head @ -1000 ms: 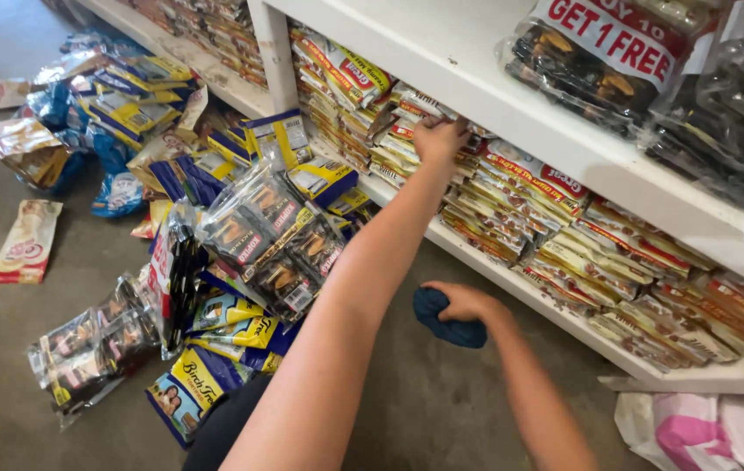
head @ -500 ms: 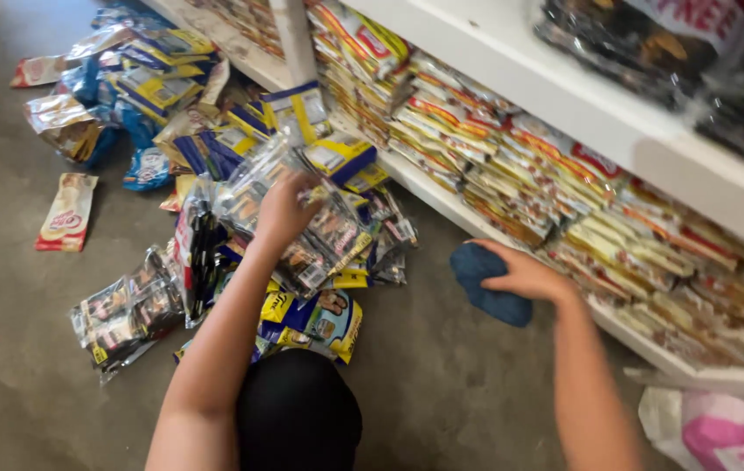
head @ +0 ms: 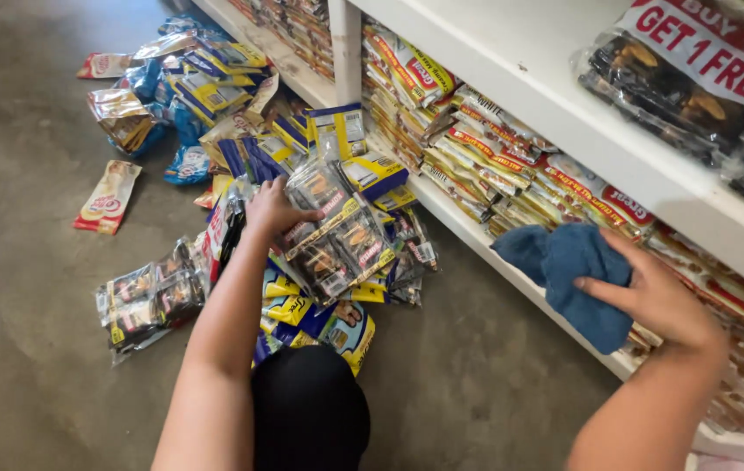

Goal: Organize and stock coffee and snack packets onto store shelves, including picking up items from the floor.

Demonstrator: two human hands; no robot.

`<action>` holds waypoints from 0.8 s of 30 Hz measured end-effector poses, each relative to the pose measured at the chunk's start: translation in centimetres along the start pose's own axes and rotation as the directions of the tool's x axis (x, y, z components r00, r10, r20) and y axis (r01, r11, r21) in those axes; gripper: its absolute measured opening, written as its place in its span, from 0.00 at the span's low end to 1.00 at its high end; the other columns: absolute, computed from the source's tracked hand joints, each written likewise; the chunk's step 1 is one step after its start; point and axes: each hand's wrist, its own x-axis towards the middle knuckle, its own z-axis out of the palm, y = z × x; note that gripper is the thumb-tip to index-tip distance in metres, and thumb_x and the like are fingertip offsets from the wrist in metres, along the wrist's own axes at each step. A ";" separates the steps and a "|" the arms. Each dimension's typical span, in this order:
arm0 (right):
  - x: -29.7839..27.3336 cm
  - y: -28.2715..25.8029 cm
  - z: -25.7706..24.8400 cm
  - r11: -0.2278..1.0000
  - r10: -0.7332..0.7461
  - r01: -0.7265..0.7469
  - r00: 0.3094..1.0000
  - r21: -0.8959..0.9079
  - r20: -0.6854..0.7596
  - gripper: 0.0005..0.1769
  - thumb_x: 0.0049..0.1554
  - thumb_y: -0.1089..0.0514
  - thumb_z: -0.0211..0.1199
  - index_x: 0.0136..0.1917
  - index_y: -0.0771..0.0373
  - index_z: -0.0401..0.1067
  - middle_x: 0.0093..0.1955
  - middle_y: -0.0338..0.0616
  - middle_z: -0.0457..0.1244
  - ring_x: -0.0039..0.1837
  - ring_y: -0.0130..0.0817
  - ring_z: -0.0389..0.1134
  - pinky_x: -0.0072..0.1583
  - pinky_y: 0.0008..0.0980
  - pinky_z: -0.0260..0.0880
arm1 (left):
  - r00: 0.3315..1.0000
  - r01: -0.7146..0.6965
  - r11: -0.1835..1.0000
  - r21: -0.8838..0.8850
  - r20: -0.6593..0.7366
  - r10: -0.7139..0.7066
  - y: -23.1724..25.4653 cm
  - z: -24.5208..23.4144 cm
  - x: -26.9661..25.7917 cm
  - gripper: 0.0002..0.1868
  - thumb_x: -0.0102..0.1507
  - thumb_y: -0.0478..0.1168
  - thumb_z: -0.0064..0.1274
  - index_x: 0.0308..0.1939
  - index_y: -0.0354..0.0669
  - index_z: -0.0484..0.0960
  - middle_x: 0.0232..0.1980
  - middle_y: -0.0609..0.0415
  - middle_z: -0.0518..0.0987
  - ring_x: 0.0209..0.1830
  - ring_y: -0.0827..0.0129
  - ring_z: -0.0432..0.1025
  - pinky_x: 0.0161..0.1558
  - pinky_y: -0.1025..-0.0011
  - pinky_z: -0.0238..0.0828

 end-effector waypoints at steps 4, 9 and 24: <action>1.3 4.5 1.3 0.985 -0.122 0.117 0.992 0.127 0.033 0.50 0.48 0.55 0.73 0.79 0.66 0.57 0.73 0.51 0.62 0.71 0.36 0.63 0.70 0.35 0.61 | 0.775 0.136 0.985 0.105 0.607 -0.172 -0.4 -0.5 3.5 0.57 0.35 0.79 0.69 0.49 0.34 0.84 0.51 0.42 0.83 0.51 0.54 0.77 0.53 0.61 0.73; 4.9 3.2 5.3 0.954 -0.073 0.098 0.992 0.282 -0.101 0.53 0.46 0.53 0.74 0.80 0.59 0.55 0.74 0.51 0.61 0.70 0.40 0.64 0.69 0.41 0.64 | 0.834 0.009 0.998 -0.060 0.550 0.026 1.9 -3.8 2.8 0.47 0.37 0.77 0.68 0.35 0.35 0.87 0.36 0.40 0.84 0.34 0.52 0.80 0.39 0.57 0.76; 4.4 -4.5 12.5 0.869 -0.379 0.481 0.497 -0.116 -0.781 0.30 0.63 0.53 0.56 0.75 0.68 0.63 0.76 0.54 0.59 0.78 0.45 0.56 0.81 0.45 0.52 | 0.992 0.039 0.089 -0.995 0.049 0.119 25.3 -17.7 -12.7 0.20 0.64 0.31 0.62 0.60 0.34 0.78 0.52 0.55 0.84 0.51 0.74 0.75 0.55 0.72 0.72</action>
